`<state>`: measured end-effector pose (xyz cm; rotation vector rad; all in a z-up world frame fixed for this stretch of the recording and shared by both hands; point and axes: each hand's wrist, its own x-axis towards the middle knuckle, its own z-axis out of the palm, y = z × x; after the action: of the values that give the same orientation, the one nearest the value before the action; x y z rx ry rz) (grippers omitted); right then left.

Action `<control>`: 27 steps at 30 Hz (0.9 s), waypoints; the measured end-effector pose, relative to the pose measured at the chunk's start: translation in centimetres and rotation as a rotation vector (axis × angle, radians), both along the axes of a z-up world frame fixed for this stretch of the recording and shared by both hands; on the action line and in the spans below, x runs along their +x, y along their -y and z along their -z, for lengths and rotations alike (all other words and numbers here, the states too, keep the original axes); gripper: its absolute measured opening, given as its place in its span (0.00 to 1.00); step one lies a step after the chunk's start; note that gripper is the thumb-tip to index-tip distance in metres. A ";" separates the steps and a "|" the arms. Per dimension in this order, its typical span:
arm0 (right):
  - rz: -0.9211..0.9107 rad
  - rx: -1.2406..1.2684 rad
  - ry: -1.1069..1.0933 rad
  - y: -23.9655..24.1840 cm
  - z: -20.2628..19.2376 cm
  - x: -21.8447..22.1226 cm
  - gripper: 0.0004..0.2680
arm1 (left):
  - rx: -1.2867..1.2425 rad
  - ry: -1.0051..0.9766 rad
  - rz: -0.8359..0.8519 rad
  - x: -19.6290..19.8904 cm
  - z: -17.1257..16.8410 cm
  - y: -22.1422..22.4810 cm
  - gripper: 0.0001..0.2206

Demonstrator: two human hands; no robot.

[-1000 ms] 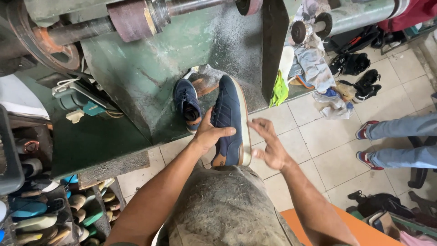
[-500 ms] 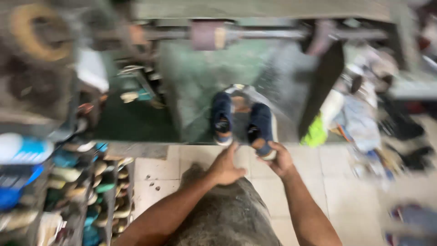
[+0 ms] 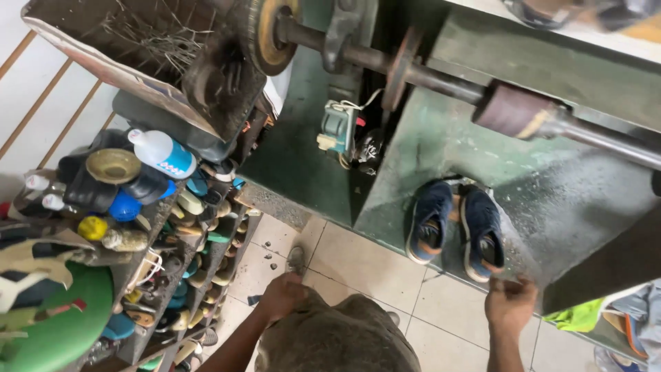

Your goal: A person uses a specialized shoe repair machine to grind and shape the edges of a shoe sole.

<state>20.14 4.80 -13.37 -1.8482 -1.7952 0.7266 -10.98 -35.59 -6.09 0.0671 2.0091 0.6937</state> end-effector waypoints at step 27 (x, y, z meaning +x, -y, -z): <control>-0.142 0.486 -1.078 2.4 -6.1 -48.6 0.07 | 1.059 -1.461 0.772 -29.6 4.8 -22.8 0.06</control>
<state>-28.45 2.35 -7.28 -0.7373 -1.1974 0.9640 -40.59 -12.78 -10.89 2.3839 2.1856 1.2377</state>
